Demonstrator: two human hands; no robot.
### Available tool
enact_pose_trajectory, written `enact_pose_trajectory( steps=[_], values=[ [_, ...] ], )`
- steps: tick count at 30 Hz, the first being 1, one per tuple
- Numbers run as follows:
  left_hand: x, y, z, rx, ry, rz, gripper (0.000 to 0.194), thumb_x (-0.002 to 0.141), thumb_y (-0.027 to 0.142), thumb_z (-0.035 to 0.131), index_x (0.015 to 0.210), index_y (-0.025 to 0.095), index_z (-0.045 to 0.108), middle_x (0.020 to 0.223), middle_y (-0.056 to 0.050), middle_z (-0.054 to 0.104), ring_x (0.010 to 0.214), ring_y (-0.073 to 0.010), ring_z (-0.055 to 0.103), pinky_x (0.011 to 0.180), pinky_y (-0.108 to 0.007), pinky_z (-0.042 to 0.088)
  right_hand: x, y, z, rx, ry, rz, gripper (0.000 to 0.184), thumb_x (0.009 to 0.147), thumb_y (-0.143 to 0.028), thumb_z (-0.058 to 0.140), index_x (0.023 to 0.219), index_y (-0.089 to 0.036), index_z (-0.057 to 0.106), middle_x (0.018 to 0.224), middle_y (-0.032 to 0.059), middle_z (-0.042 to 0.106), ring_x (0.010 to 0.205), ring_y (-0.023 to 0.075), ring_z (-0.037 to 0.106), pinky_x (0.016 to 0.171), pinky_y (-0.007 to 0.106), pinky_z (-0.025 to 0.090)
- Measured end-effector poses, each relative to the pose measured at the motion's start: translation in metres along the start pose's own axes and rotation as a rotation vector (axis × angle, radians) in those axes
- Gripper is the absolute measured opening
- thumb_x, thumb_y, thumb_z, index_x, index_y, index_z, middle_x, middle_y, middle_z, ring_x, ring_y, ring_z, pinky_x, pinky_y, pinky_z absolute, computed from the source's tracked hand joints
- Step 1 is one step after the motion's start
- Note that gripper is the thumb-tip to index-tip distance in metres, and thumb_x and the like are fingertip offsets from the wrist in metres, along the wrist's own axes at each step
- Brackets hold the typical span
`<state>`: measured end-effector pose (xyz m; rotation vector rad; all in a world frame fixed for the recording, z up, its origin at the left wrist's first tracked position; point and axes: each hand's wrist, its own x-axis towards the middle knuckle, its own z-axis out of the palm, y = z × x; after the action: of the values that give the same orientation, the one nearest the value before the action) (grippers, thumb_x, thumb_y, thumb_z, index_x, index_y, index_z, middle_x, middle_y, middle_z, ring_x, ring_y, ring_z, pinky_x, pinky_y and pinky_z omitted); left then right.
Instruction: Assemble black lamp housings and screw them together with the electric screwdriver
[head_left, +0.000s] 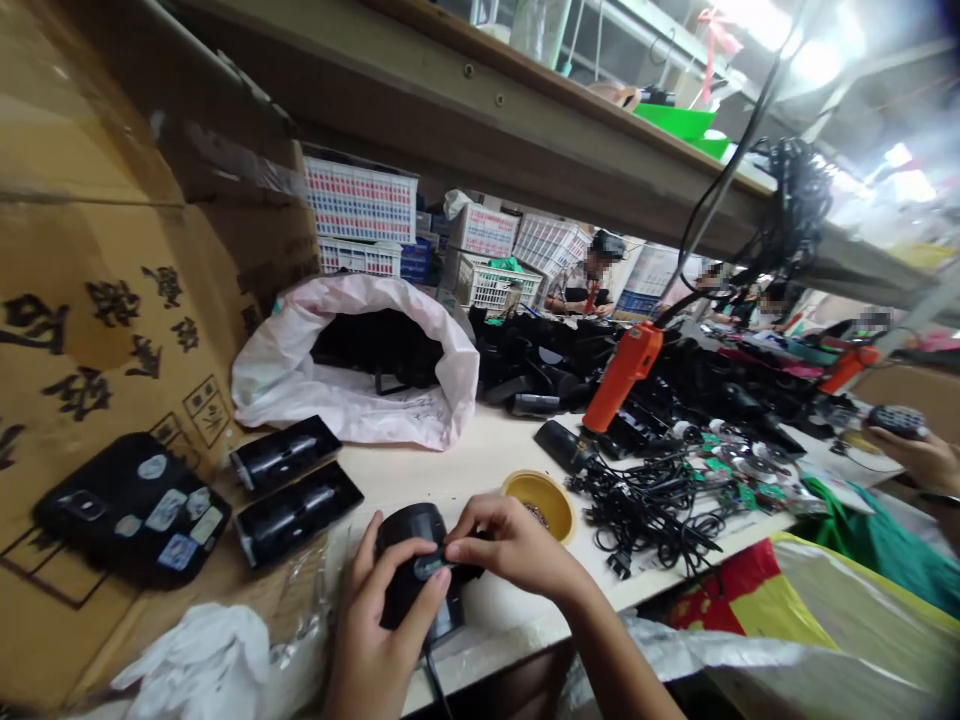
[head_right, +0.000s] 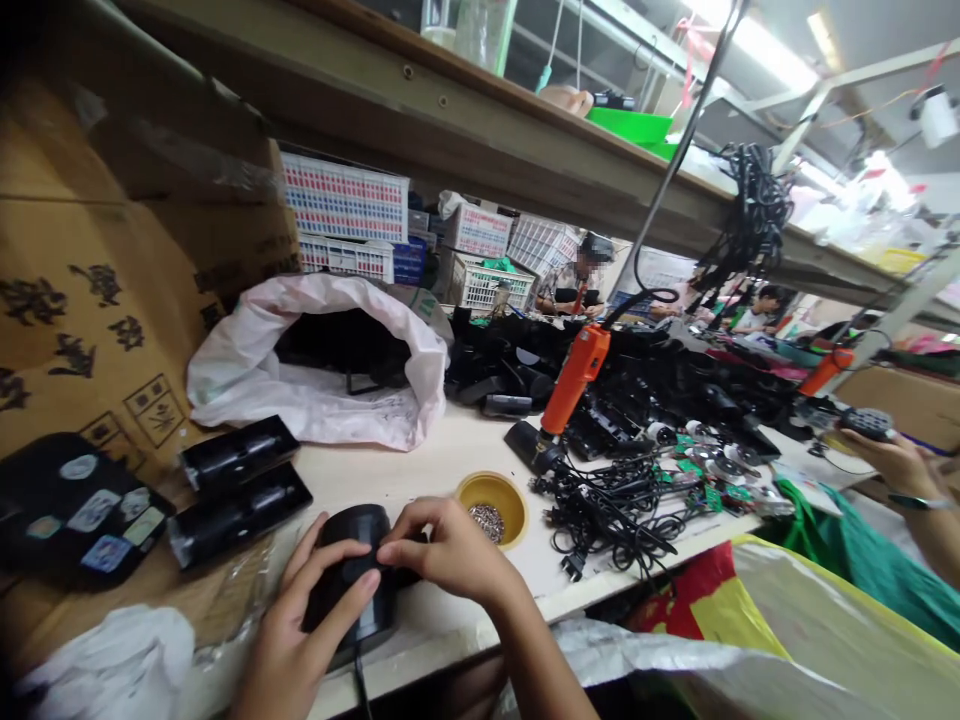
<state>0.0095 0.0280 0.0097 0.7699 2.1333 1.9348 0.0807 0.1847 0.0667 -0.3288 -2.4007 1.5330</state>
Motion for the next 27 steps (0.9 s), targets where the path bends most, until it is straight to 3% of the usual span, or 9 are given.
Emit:
enact_pose_trajectory(
  steps=[2,4,6,9,11,16,22,27],
  values=[
    [-0.001,0.000,-0.001,-0.023,0.003,0.001,0.022,0.081,0.050,0.063,0.092,0.031,0.068,0.150,-0.002,0.037,0.139,-0.0354,0.034,0.116,-0.059,0.021,-0.004,-0.006,-0.017,-0.187,0.077,-0.002,0.013,0.085,-0.028,0.066,0.081,-0.018,0.073,0.091,0.0048,0.067,0.086,0.0163,0.061,0.079,0.028,0.045],
    [-0.002,-0.002,-0.001,-0.005,0.017,0.034,0.020,0.082,0.049,0.062,0.092,0.032,0.067,0.149,0.001,0.039,0.139,-0.0328,0.035,0.116,-0.056,0.025,-0.006,-0.005,-0.035,-0.381,0.155,0.061,0.016,0.087,-0.014,0.058,0.088,-0.017,0.073,0.098,0.0073,0.067,0.090,0.0174,0.060,0.083,0.029,0.043],
    [-0.002,-0.003,0.000,0.033,0.038,0.079,0.020,0.082,0.048,0.060,0.093,0.033,0.067,0.150,0.004,0.039,0.139,-0.0298,0.037,0.115,-0.051,0.030,-0.005,0.002,-0.051,-0.551,0.161,0.184,0.017,0.084,-0.007,0.057,0.085,-0.015,0.072,0.092,0.0083,0.068,0.086,0.0186,0.061,0.079,0.031,0.044],
    [-0.002,-0.005,0.003,0.068,0.058,0.111,0.021,0.083,0.048,0.058,0.094,0.032,0.066,0.151,0.006,0.038,0.139,-0.0281,0.037,0.116,-0.051,0.031,0.000,0.019,-0.060,-0.726,0.049,0.377,0.002,0.083,-0.014,0.067,0.083,-0.014,0.069,0.084,0.0045,0.068,0.080,0.0180,0.064,0.074,0.032,0.050],
    [-0.002,-0.006,0.003,0.071,0.055,0.126,0.020,0.083,0.048,0.058,0.094,0.032,0.066,0.150,0.006,0.039,0.140,-0.0278,0.036,0.118,-0.053,0.026,0.005,0.028,-0.058,-0.790,-0.029,0.448,0.011,0.089,-0.025,0.066,0.092,-0.014,0.067,0.092,0.0032,0.068,0.083,0.0169,0.065,0.076,0.034,0.054],
    [-0.002,-0.007,0.001,0.044,0.035,0.124,0.019,0.084,0.047,0.058,0.094,0.032,0.066,0.149,0.005,0.039,0.140,-0.0270,0.035,0.119,-0.054,0.021,0.009,0.037,-0.053,-0.846,-0.083,0.484,0.020,0.094,-0.031,0.061,0.104,-0.014,0.065,0.105,0.0054,0.068,0.091,0.0181,0.066,0.081,0.038,0.056],
    [-0.004,-0.005,0.001,0.030,0.049,0.119,0.019,0.084,0.045,0.059,0.095,0.031,0.065,0.148,0.003,0.039,0.140,-0.0274,0.035,0.119,-0.055,0.022,0.001,0.041,-0.061,-0.793,0.024,0.428,0.016,0.094,-0.029,0.061,0.095,-0.013,0.065,0.093,0.0026,0.067,0.081,0.0153,0.065,0.073,0.033,0.056],
    [-0.005,-0.008,0.001,0.038,0.012,0.121,0.018,0.084,0.046,0.058,0.095,0.034,0.066,0.147,0.005,0.039,0.140,-0.0293,0.034,0.118,-0.061,0.016,-0.007,0.037,-0.065,-0.691,0.172,0.341,0.009,0.082,-0.006,0.060,0.079,-0.014,0.063,0.078,0.0014,0.064,0.072,0.0139,0.060,0.066,0.026,0.047]
  ],
)
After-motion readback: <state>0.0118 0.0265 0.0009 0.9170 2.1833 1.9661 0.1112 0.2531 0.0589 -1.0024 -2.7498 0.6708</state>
